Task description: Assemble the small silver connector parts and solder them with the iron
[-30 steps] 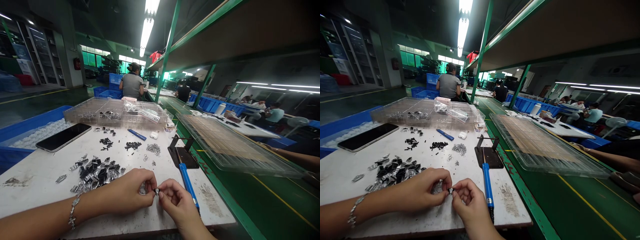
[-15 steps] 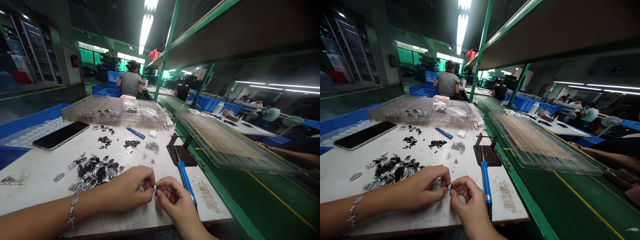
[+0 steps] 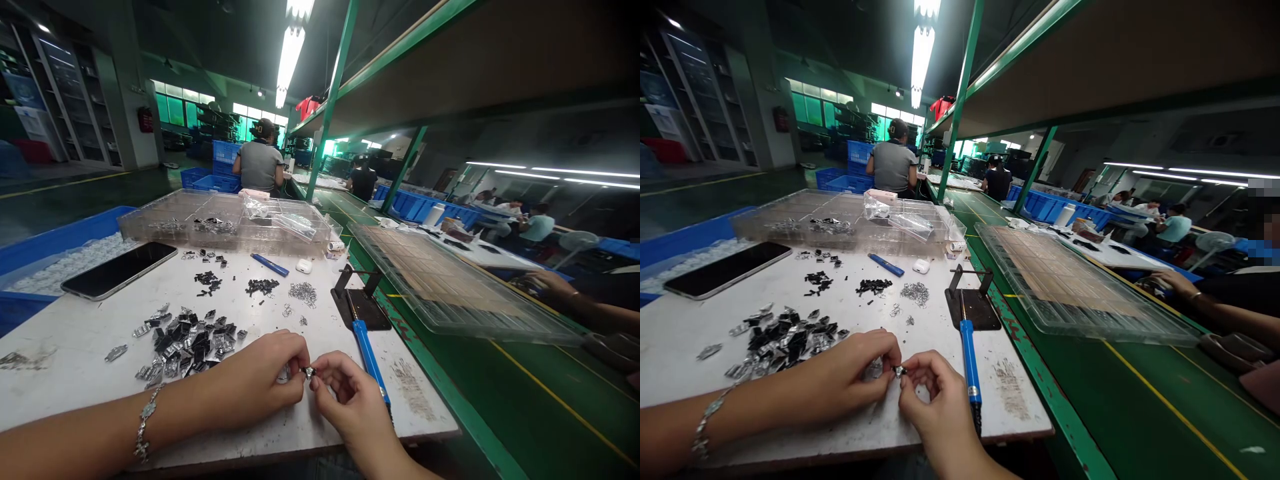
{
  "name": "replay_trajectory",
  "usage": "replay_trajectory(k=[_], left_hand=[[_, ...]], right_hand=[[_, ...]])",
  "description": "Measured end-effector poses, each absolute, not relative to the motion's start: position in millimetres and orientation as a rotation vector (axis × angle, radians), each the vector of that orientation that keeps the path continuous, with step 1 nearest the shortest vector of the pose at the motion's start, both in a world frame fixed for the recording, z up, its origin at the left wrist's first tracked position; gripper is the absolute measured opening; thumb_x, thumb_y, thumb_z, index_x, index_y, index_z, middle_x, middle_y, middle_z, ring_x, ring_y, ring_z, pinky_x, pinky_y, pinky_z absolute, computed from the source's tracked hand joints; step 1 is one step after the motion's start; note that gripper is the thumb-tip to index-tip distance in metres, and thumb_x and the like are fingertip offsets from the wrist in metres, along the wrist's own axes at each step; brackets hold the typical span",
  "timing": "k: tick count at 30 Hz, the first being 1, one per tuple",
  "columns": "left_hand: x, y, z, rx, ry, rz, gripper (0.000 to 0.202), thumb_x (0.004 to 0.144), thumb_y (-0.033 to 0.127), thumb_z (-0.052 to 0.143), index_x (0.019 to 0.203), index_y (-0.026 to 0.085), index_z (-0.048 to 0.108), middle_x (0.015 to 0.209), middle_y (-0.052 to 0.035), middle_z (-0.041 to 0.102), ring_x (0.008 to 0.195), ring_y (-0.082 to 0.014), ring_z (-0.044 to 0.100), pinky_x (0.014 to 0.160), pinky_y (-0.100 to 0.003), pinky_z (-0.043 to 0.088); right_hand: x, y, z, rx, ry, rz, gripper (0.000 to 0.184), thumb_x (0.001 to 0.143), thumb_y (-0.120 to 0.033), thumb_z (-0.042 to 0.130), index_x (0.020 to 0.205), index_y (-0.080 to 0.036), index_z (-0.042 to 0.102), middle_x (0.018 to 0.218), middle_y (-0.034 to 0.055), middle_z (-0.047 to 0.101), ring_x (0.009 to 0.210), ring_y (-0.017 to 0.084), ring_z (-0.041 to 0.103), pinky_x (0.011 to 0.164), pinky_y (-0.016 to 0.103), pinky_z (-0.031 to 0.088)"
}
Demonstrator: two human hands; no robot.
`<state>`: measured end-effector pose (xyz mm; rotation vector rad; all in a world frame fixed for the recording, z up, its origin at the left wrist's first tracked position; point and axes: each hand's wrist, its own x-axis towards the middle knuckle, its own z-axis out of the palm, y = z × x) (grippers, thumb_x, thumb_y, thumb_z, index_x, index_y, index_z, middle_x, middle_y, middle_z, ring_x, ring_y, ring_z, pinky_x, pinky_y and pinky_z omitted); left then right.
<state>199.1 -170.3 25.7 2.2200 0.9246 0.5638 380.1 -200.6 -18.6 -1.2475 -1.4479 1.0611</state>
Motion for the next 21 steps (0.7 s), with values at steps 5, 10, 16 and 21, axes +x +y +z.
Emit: replay_trajectory(k=[5,10,16,21], left_hand=[[195.7,-170.0,32.1,2.326,0.869,0.570,0.013,0.085,0.018,0.047,0.095,0.020,0.054,0.093,-0.0035,0.056,0.093,-0.0193,0.049,0.078,-0.031,0.041],[197.9,-168.3,35.5,2.386,0.841,0.481,0.015,0.087,0.015,0.042,0.073,0.018,0.047,0.080,-0.0015,0.055,0.085,-0.0174,0.049,0.073,-0.029,0.041],[198.0,-168.2,36.7,2.354,0.865,0.443,0.019,0.088,0.015,0.042,0.069,0.018,0.043,0.078,-0.0008,0.053,0.084,-0.0167,0.049,0.071,-0.029,0.041],[198.8,-169.6,37.0,2.419,0.828,0.439,0.017,0.088,0.014,0.042,0.072,0.018,0.045,0.078,-0.0007,0.055,0.086,-0.0168,0.048,0.074,-0.029,0.041]], right_hand=[[379.7,-199.7,-15.5,-1.088,-1.290,1.243,0.022,0.070,-0.031,0.074,0.083,-0.018,0.062,0.077,0.0032,0.062,0.072,0.015,0.058,0.068,0.026,0.047],[380.8,-198.5,-16.7,-1.007,-1.236,1.378,0.026,0.071,-0.034,0.076,0.086,-0.019,0.061,0.080,0.0018,0.061,0.076,0.013,0.058,0.070,0.023,0.046],[381.1,-197.7,-15.0,-1.004,-1.282,1.397,0.028,0.073,-0.036,0.073,0.088,-0.018,0.059,0.080,0.0014,0.059,0.076,0.013,0.054,0.068,0.024,0.042],[379.4,-197.2,-14.3,-1.072,-1.327,1.356,0.025,0.071,-0.032,0.071,0.084,-0.017,0.056,0.073,-0.0003,0.054,0.068,0.012,0.049,0.062,0.024,0.038]])
